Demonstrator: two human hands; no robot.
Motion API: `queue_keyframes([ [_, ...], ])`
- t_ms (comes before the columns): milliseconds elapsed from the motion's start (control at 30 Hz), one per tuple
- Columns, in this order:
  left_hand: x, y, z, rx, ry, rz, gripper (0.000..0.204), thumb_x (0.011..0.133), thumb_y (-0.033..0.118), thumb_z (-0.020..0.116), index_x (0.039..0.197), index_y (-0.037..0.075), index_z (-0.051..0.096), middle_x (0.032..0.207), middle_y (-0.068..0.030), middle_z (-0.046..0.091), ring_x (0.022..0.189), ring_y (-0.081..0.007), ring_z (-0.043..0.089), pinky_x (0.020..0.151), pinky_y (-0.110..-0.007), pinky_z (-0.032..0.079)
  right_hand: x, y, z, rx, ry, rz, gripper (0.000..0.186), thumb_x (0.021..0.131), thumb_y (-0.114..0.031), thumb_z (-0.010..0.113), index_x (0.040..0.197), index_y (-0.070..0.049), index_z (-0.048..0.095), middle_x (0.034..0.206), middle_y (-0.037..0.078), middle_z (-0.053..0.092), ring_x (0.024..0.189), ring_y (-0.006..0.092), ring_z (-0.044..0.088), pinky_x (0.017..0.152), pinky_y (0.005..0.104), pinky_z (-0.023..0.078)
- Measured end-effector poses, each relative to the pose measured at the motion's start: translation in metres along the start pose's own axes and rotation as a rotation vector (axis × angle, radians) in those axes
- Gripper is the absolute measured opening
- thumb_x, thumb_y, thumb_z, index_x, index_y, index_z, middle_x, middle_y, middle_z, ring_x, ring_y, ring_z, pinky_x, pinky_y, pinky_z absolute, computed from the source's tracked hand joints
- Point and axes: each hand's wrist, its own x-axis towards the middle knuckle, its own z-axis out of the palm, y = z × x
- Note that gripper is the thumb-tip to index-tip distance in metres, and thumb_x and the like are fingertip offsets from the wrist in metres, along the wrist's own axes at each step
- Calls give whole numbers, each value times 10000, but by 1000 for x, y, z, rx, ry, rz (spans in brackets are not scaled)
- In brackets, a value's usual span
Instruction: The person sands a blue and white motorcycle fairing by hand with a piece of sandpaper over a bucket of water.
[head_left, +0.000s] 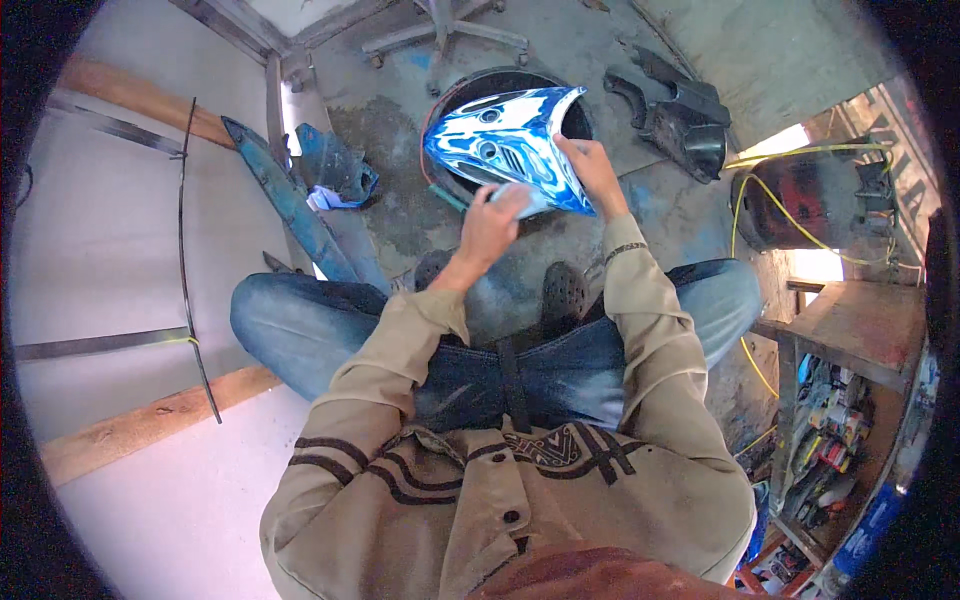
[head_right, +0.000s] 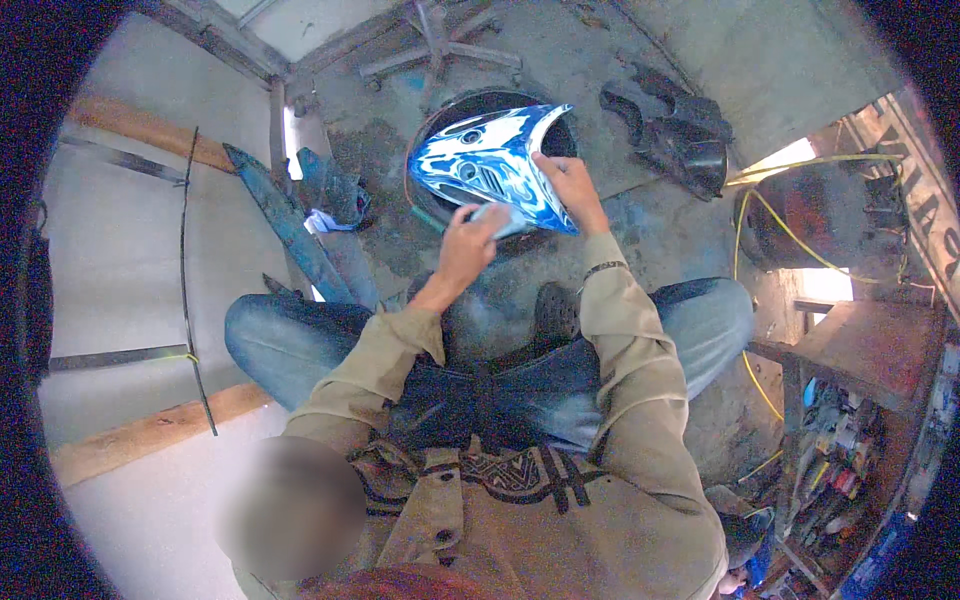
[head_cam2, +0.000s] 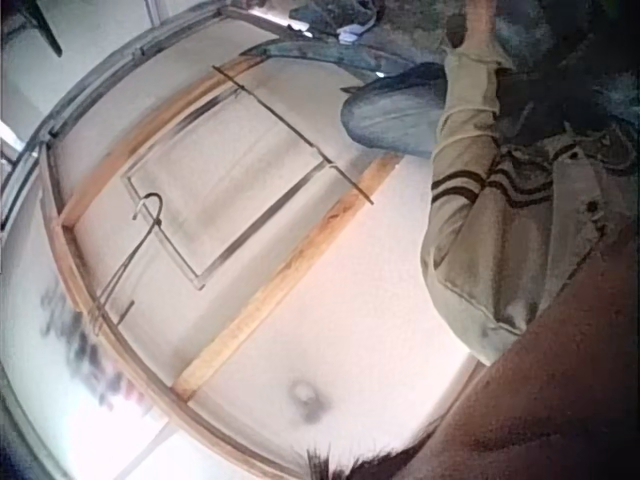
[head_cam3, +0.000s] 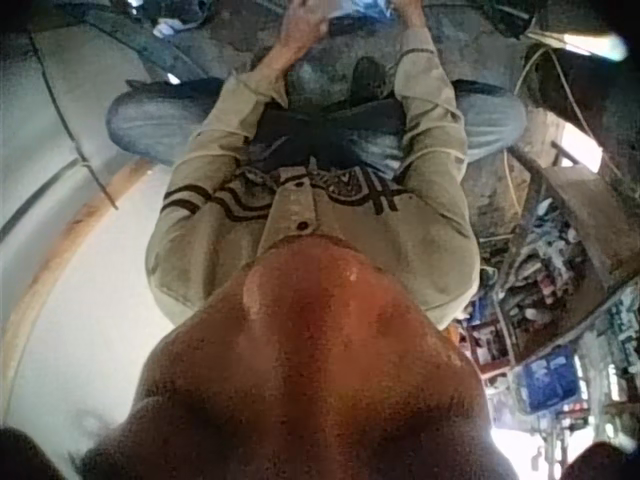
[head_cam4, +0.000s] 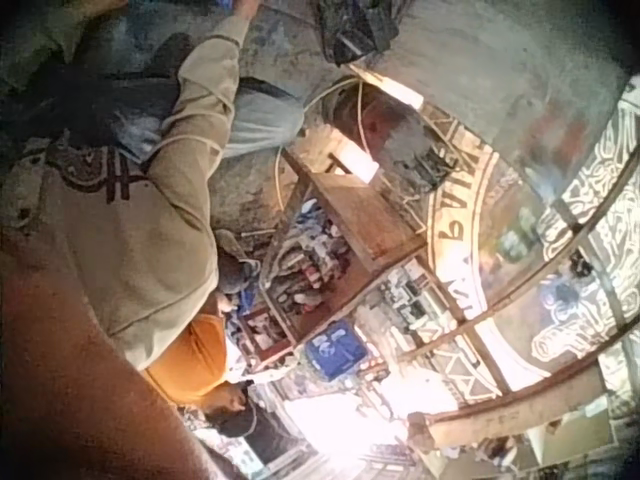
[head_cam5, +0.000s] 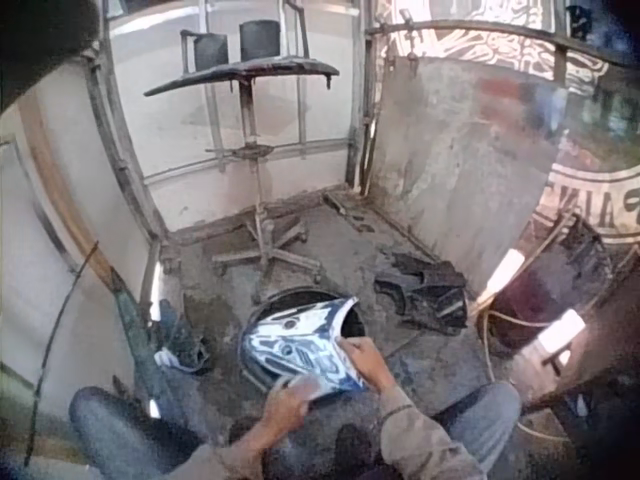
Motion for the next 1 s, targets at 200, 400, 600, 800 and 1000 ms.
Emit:
queue_keyframes([
  [200, 1, -42, -36, 73, 50, -94, 433, 860, 3, 685, 1262, 153, 743, 1314, -45, 765, 1218, -219, 710, 1116, -489, 414, -2, -10, -10, -44, -53, 46, 469, 1042, -391, 718, 1008, 68, 805, 894, 52, 794, 776, 93, 677, 707, 293, 515],
  [400, -5, -26, -16, 101, 25, -87, 463, 827, -18, 683, 1258, 142, 745, 1359, -61, 739, 1259, -221, 688, 1110, -489, 421, 3, -17, -9, -62, -104, 64, 486, 1045, -405, 717, 1035, 73, 806, 927, 48, 796, 817, 99, 685, 745, 292, 530],
  [600, 2, -20, -15, 20, 17, -8, 441, 858, -4, 694, 1258, 171, 756, 1324, -19, 758, 1227, -219, 702, 1111, -496, 419, -2, -19, -14, -141, -86, 84, 510, 1046, -426, 713, 1036, 75, 806, 915, 35, 784, 815, 97, 667, 751, 288, 526],
  [800, -3, -50, -43, 76, 53, -301, 438, 862, -8, 671, 1264, 148, 747, 1320, -54, 753, 1226, -263, 691, 1082, -501, 436, -1, -21, -13, -113, -100, 101, 527, 1028, -465, 722, 995, 53, 809, 866, 11, 758, 758, 82, 631, 691, 282, 484],
  [1000, 4, 9, -9, -72, -57, -12, 525, 830, -35, 655, 1320, 140, 726, 1390, -66, 729, 1346, -248, 645, 1146, -494, 407, 11, -4, -20, -172, -91, 126, 497, 1022, -475, 723, 909, 0, 818, 770, -25, 710, 653, 57, 551, 582, 283, 394],
])
